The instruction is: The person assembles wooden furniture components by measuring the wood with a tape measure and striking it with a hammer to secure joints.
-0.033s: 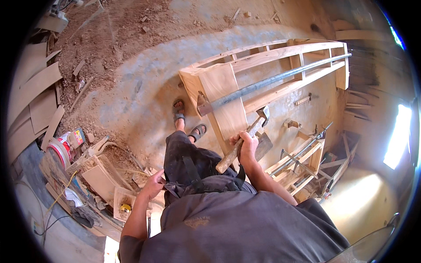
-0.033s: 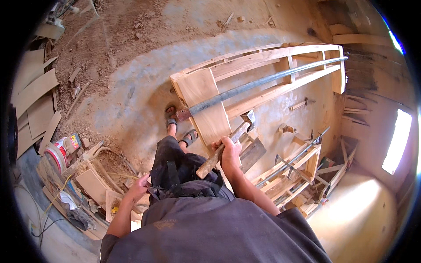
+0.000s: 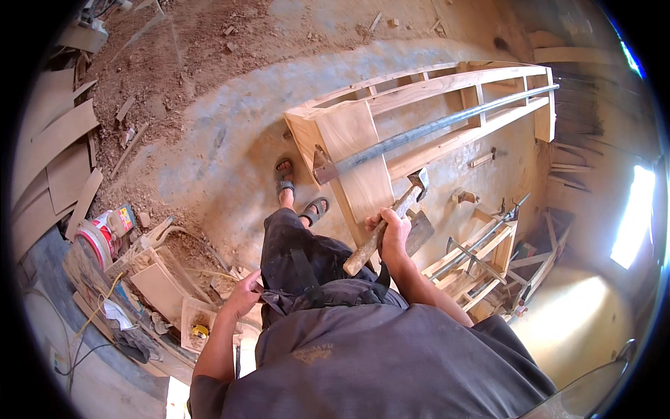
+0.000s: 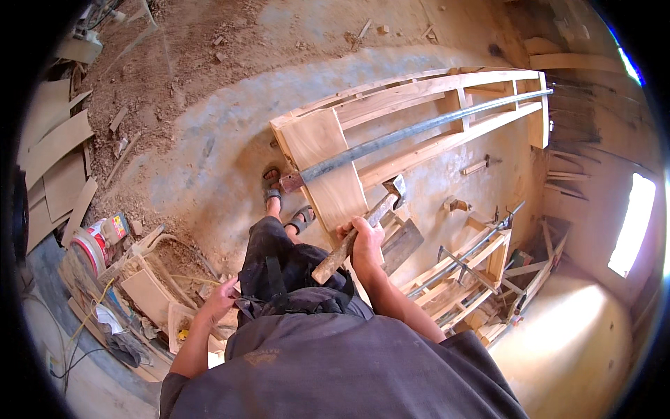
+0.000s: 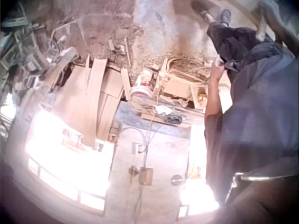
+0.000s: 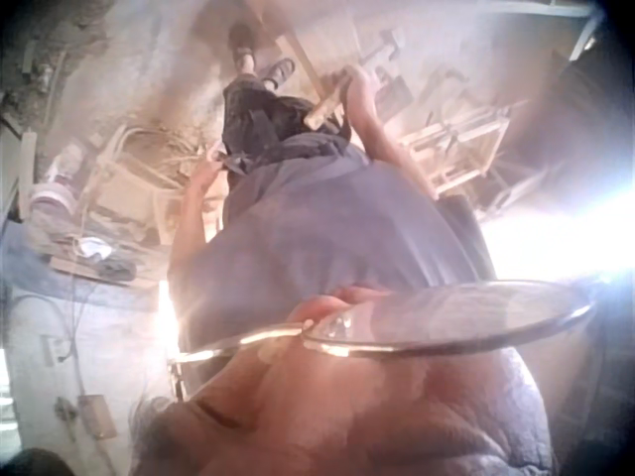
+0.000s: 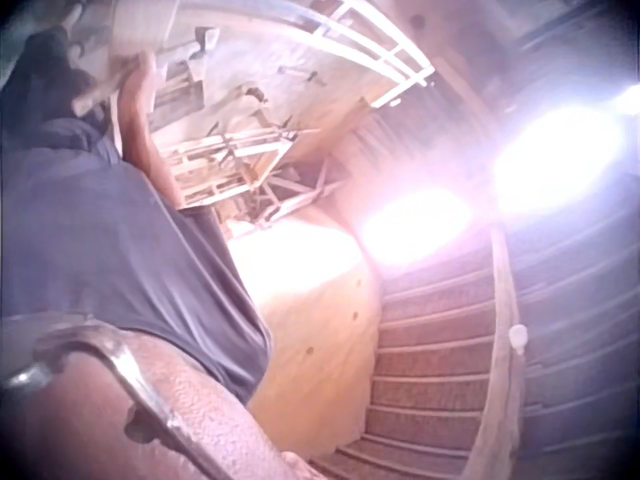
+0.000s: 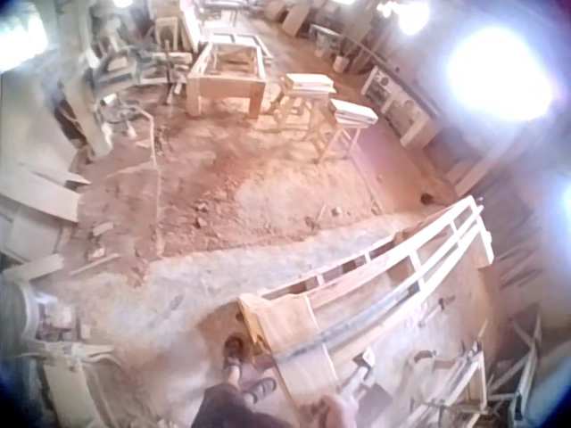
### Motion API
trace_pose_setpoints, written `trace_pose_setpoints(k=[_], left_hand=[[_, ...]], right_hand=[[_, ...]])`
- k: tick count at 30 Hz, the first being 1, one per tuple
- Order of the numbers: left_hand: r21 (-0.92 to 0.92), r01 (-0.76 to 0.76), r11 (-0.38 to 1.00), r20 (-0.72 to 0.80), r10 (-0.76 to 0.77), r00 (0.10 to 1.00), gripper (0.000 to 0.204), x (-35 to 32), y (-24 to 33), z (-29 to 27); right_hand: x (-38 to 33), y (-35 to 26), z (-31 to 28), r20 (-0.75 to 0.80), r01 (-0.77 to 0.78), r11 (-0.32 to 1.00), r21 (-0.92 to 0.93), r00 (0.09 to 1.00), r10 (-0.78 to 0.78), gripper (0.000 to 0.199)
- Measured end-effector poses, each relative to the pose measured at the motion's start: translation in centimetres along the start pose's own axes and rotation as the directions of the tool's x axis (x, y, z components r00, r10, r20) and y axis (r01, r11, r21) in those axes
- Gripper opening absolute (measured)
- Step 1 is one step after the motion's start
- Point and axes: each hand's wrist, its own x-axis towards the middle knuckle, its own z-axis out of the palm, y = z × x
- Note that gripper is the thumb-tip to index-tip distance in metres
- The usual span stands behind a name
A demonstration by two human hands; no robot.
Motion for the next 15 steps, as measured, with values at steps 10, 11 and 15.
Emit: trace_pose_setpoints(k=[10, 11, 15], left_hand=[[0.042, 0.003, 0.999, -0.055, -0.001, 0.998, 0.071, -0.2, -2.1, -0.8], [0.060, -0.007, 0.998, -0.052, 0.010, 0.999, 0.071, 0.2, -2.6, -1.1], [0.276, -0.003, 0.961, -0.085, 0.027, 0.996, 0.075, 1.0, -1.8, -1.7]], right_hand=[[-0.4, 0.5, 0.5, -0.011, 0.006, 1.000, 0.011, 1.000, -0.006, 0.014], [-0.7, 0.2, 0.7, -0.013, 0.010, 1.000, 0.014, 1.000, -0.010, 0.014], [-0.4, 0.0, 0.2, 0.027, -0.028, 0.997, 0.069, 0.999, 0.026, 0.014]])
